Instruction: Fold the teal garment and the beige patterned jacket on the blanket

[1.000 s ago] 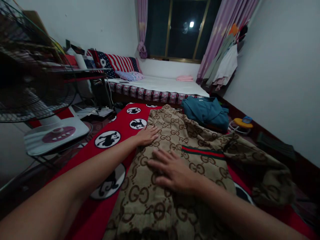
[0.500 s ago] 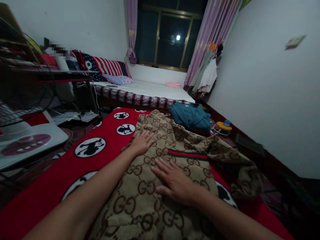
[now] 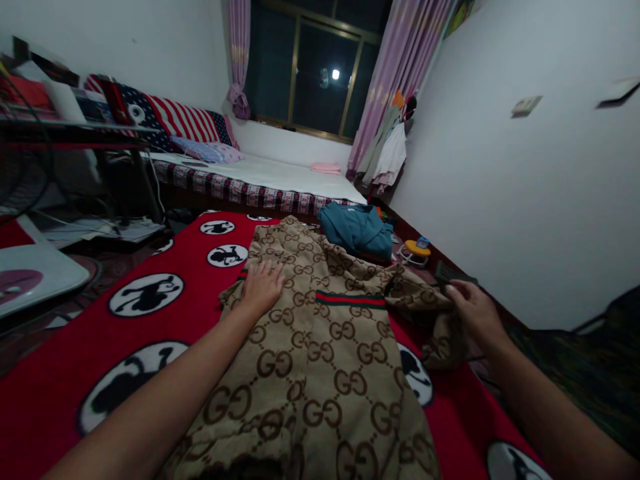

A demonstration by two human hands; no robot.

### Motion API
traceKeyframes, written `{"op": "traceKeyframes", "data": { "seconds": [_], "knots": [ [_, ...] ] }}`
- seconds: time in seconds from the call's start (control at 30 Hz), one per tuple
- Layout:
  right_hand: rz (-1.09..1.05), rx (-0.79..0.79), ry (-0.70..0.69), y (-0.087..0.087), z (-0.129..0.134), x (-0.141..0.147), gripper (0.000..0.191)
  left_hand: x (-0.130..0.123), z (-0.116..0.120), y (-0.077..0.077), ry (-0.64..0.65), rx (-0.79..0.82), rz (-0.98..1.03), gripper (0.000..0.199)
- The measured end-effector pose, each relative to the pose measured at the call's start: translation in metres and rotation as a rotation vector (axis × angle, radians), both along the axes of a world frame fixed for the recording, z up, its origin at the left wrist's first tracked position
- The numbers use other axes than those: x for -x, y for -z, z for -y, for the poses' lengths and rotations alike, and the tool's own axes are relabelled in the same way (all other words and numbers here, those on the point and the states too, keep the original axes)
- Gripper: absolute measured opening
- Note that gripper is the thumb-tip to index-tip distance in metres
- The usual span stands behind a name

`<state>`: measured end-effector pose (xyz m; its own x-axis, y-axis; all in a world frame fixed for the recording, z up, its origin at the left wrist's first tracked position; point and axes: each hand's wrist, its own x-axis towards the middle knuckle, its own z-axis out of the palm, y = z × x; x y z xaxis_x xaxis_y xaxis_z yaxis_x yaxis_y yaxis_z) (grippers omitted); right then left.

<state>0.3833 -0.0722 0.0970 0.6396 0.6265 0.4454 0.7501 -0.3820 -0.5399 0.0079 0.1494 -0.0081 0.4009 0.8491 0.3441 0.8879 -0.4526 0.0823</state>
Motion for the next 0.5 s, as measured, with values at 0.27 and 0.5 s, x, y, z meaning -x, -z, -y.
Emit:
{"op": "traceKeyframes", "data": {
  "seconds": [0.27, 0.5],
  "knots": [
    [-0.21, 0.353, -0.381, 0.058, -0.007, 0.035, 0.059, 0.009, 0.002, -0.002, -0.158, -0.162, 0.122, 0.052],
    [0.36, 0.435, -0.29, 0.058, -0.018, 0.053, 0.048, 0.013, 0.003, -0.004, -0.272, -0.138, 0.195, 0.048]
  ]
}}
